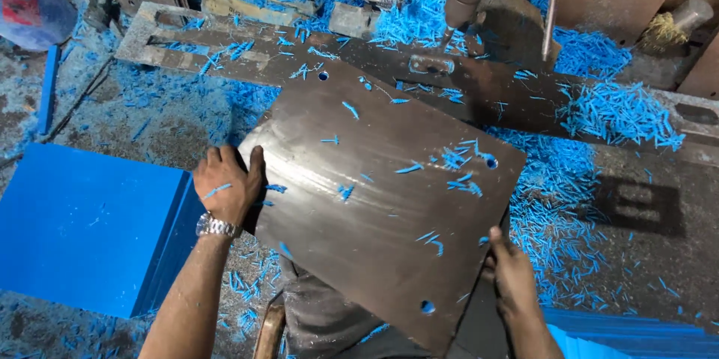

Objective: Positioning a metal template over plastic sheets and using a drill press to create holes.

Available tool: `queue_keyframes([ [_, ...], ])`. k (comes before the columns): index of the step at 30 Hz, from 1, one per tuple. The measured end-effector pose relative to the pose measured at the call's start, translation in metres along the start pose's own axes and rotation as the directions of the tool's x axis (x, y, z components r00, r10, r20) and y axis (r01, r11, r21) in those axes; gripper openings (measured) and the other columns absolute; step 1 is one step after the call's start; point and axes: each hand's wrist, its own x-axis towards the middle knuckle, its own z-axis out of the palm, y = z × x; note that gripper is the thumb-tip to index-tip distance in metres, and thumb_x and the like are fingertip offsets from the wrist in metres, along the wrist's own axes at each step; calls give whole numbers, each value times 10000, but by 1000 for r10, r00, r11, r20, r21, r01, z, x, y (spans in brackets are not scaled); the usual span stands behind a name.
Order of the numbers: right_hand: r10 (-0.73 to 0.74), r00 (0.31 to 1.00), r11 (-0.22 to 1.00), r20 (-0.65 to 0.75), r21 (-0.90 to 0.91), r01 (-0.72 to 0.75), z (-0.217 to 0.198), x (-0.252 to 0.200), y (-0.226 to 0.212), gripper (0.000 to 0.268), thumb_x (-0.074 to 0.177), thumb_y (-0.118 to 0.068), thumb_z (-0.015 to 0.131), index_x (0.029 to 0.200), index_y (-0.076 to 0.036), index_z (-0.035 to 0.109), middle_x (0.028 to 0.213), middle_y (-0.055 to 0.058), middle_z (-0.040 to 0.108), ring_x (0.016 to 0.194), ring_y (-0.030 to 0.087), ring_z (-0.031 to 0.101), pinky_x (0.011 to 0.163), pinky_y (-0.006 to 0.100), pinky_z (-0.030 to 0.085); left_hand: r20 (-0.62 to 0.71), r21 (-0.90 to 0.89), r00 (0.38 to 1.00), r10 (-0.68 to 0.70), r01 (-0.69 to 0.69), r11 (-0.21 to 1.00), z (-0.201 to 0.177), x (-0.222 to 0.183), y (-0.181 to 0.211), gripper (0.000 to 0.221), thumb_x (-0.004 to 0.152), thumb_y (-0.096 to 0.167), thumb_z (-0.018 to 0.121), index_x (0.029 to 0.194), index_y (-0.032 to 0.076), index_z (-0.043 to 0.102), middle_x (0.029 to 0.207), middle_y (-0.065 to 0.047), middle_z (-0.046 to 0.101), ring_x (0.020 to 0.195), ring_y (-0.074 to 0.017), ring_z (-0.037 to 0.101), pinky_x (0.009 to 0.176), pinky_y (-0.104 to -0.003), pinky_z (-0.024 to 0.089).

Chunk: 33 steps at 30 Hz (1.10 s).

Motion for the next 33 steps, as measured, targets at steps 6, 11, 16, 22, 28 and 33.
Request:
queue_keyframes([
  [6, -218, 963, 926, -160, -347, 151, -16, 31, -28, 683, 1076, -518, 508, 1298, 115, 634, 1216, 307, 668, 1017, 381, 644, 856, 493, 504, 25, -70, 998, 54, -52, 996, -42, -39, 24, 521, 987, 565, 653, 858, 69, 559, 791, -135, 600, 601, -319, 585, 550, -420, 490],
  [11, -255, 954, 899, -157, -403, 174, -36, 42, -30, 643, 1132, -492, 442, 1408, 73, 574, 1365, 263, 616, 1180, 392, 603, 975, 480, 449, 133, -175, 991, 3, 20, 984, -86, -90, 36, 462, 959, 489, 682, 879, 54, 551, 763, -149, 588, 496, -335, 554, 447, -425, 461],
  [16, -308, 938, 876, -162, -433, 213, -62, 41, -10, 719, 1127, -561, 487, 1381, 99, 615, 1283, 313, 644, 1096, 408, 619, 891, 485, 471, 199, -245, 980, -6, 56, 968, -104, -132, 28, 430, 949, 438, 724, 825, 82, 518, 651, -92, 562, 412, -217, 484, 371, -344, 418],
  [22, -572, 812, 690, -116, -603, 400, -55, 29, 8, 452, 1212, -358, 590, 1168, 76, 711, 1005, 222, 730, 800, 339, 644, 717, 440, 487, 462, -297, 861, -214, 378, 877, -99, -124, 13, 467, 967, 524, 606, 986, 58, 623, 779, -124, 694, 614, -298, 649, 568, -417, 509],
  [28, -534, 841, 748, -88, -512, 421, -51, 51, 10, 559, 1155, -470, 620, 1125, 85, 677, 1015, 241, 692, 873, 344, 623, 806, 453, 485, 416, -473, 888, -195, 395, 788, -84, -94, 19, 460, 966, 443, 621, 1176, 42, 703, 1106, -146, 654, 926, -325, 655, 815, -438, 521],
  [33, -446, 889, 849, -109, -365, 381, -40, 33, -16, 439, 1105, -352, 650, 1165, 82, 684, 1086, 205, 702, 930, 288, 626, 848, 395, 480, 372, -489, 896, -242, 411, 770, -82, -89, 26, 398, 928, 396, 686, 1065, 27, 748, 1023, -172, 664, 831, -359, 648, 731, -448, 521],
])
